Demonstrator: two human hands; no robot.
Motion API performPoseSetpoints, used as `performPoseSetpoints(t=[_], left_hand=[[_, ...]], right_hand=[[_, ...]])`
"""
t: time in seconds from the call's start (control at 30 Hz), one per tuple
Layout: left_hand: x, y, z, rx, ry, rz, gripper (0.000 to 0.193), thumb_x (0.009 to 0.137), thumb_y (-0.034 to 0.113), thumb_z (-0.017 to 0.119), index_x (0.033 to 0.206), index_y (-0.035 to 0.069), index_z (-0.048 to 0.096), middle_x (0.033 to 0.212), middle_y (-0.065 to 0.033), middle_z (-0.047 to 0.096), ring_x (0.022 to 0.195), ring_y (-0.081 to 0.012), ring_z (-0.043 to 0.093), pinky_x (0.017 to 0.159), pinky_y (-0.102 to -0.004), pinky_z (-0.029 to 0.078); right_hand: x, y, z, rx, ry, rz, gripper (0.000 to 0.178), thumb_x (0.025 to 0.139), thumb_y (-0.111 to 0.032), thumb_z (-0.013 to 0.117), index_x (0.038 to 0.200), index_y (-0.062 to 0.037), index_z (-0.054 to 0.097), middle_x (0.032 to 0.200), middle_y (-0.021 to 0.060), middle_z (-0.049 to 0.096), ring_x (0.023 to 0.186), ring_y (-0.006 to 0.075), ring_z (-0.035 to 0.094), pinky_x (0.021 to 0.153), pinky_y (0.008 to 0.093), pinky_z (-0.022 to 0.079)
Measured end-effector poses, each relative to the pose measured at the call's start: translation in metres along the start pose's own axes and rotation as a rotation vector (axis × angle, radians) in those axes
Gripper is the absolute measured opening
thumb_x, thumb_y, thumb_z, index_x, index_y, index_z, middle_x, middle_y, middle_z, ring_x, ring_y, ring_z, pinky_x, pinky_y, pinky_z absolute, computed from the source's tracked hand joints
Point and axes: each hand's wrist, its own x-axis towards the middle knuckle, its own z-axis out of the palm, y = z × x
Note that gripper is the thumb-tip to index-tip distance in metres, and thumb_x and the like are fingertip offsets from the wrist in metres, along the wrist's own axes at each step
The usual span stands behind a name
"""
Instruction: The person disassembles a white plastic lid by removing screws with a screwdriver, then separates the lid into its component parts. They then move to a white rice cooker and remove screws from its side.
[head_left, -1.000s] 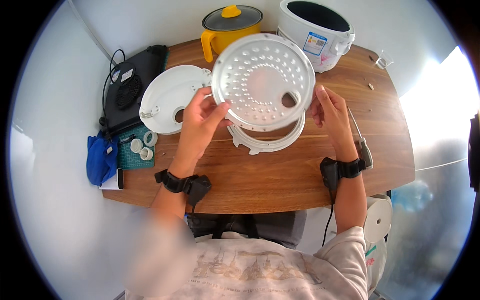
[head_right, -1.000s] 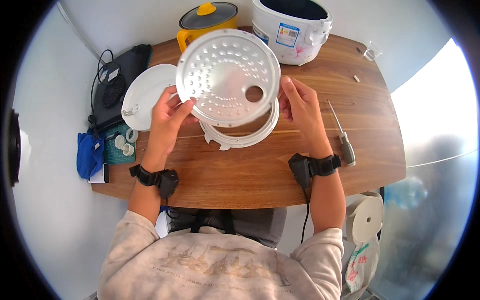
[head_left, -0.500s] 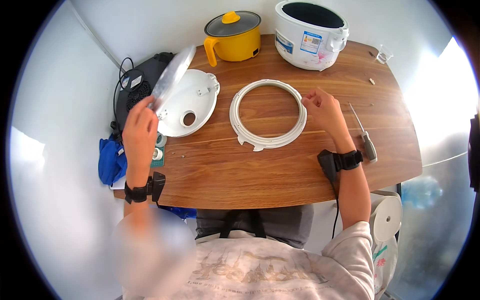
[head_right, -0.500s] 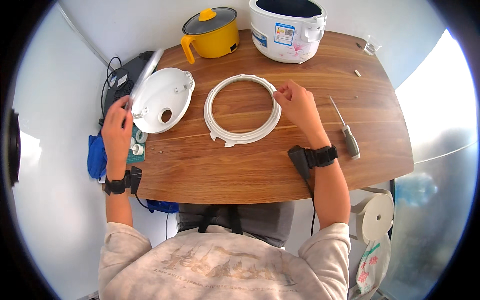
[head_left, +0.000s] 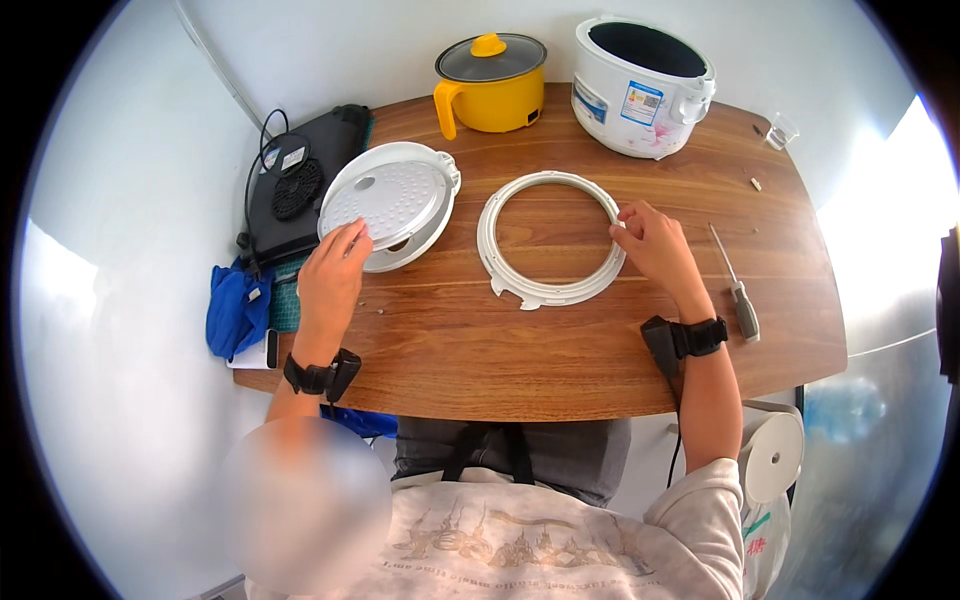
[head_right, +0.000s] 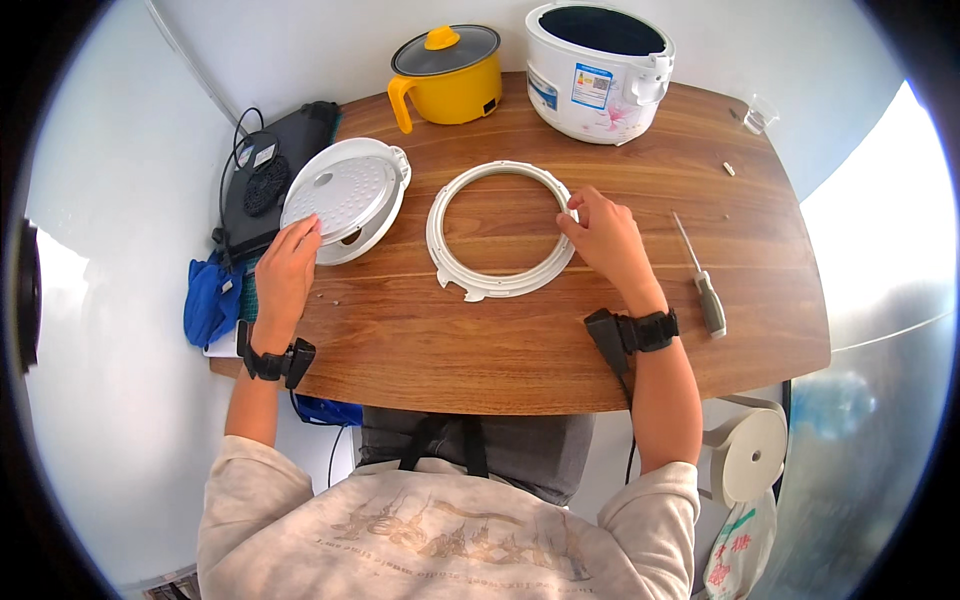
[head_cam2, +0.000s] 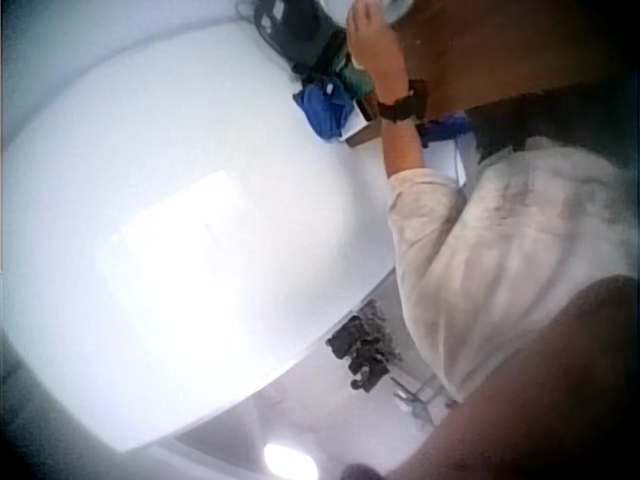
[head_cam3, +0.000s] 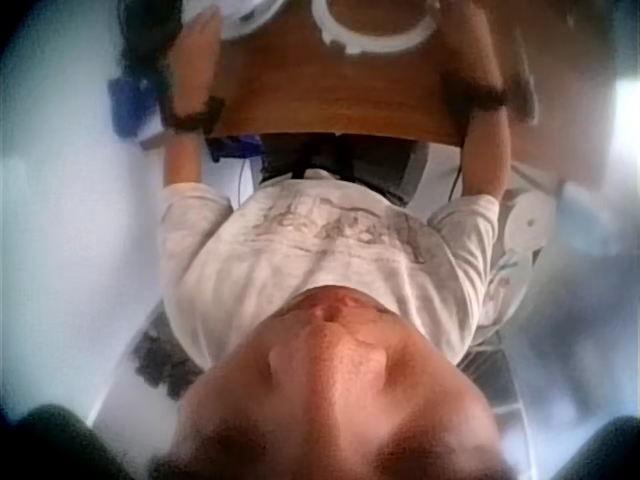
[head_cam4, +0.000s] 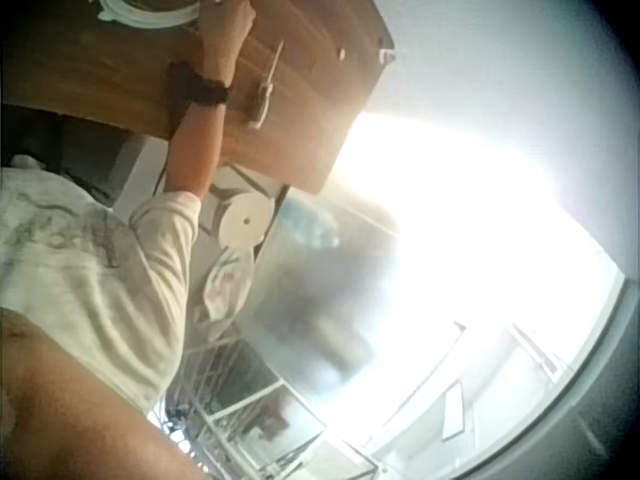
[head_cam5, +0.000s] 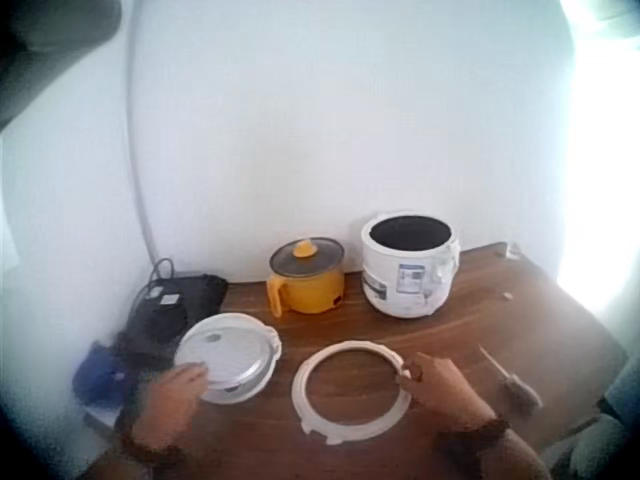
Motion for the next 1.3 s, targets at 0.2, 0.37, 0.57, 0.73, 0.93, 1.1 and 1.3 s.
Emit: performPoseSetpoints(t=[0.2, 0.37, 0.57, 0.73, 0.93, 1.1, 1.3], left_hand=[[0.002, -0.004, 0.002, -0.148, -0.143, -0.058, 0.02, 0.087, 0.002, 0.067, 0.107, 0.006, 0.068, 0.118, -0.0061, 0.07, 0.108, -0.0261, 0.067, 0.086, -0.0364, 0.057], [0.007, -0.009, -0.005, -0.286, -0.232, -0.047, 0.021, 0.087, 0.005, 0.069, 0.108, 0.004, 0.069, 0.117, -0.0068, 0.07, 0.106, -0.0278, 0.066, 0.088, -0.0379, 0.056], [0.008, -0.01, -0.008, -0.24, -0.19, -0.055, 0.013, 0.09, 0.008, 0.069, 0.102, 0.004, 0.07, 0.112, -0.0089, 0.071, 0.103, -0.0279, 0.067, 0.086, -0.0377, 0.055], [0.025, 0.037, -0.015, -0.411, -0.069, -0.075, 0.009, 0.092, 0.009, 0.069, 0.1, 0.005, 0.07, 0.099, -0.0118, 0.073, 0.088, -0.029, 0.07, 0.076, -0.0383, 0.057], [0.049, 0.103, 0.011, -0.8, -0.437, -0.235, 0.024, 0.095, 0.021, 0.069, 0.111, 0.005, 0.064, 0.085, -0.014, 0.072, 0.073, -0.0292, 0.071, 0.063, -0.038, 0.055], [0.065, 0.115, 0.042, -0.728, -0.656, -0.287, 0.045, 0.094, 0.04, 0.07, 0.116, 0.004, 0.054, 0.08, -0.0165, 0.07, 0.07, -0.036, 0.07, 0.064, -0.0431, 0.055], [0.063, 0.116, 0.061, -0.605, -0.536, -0.295, 0.041, 0.089, 0.035, 0.076, 0.107, 0.007, 0.052, 0.07, -0.0104, 0.064, 0.061, -0.0285, 0.064, 0.059, -0.0385, 0.05]], right_hand=[[-0.003, -0.006, 0.0, 0.0, -0.037, 0.08, 0.042, 0.085, -0.03, 0.08, 0.112, -0.0031, 0.062, 0.078, 0.0144, 0.067, 0.077, 0.0319, 0.068, 0.07, 0.0421, 0.053], [-0.003, -0.01, 0.001, -0.032, -0.039, 0.098, 0.047, 0.082, -0.03, 0.082, 0.113, -0.0009, 0.061, 0.084, 0.0175, 0.069, 0.08, 0.0344, 0.069, 0.074, 0.0445, 0.054], [-0.001, -0.004, 0.007, -0.074, 0.03, 0.037, 0.039, 0.081, -0.02, 0.077, 0.111, 0.0005, 0.061, 0.078, 0.0197, 0.069, 0.079, 0.0383, 0.069, 0.073, 0.0459, 0.055], [-0.004, -0.003, 0.005, -0.097, 0.036, 0.092, 0.034, 0.081, -0.018, 0.075, 0.107, -0.001, 0.062, 0.076, 0.0193, 0.069, 0.078, 0.0383, 0.069, 0.072, 0.0473, 0.055], [0.0, 0.009, -0.006, -0.205, 0.086, 0.114, 0.027, 0.081, -0.019, 0.075, 0.1, -0.0034, 0.064, 0.079, 0.0175, 0.07, 0.081, 0.0395, 0.068, 0.073, 0.047, 0.055], [-0.003, 0.001, -0.011, -0.316, 0.005, 0.141, 0.023, 0.081, -0.021, 0.074, 0.089, -0.0016, 0.065, 0.08, 0.0193, 0.07, 0.08, 0.0405, 0.069, 0.071, 0.0478, 0.055], [-0.006, -0.007, -0.007, -0.321, -0.043, 0.006, 0.025, 0.079, -0.018, 0.071, 0.07, 0.0047, 0.065, 0.07, 0.0264, 0.065, 0.068, 0.0447, 0.066, 0.066, 0.0485, 0.055]])
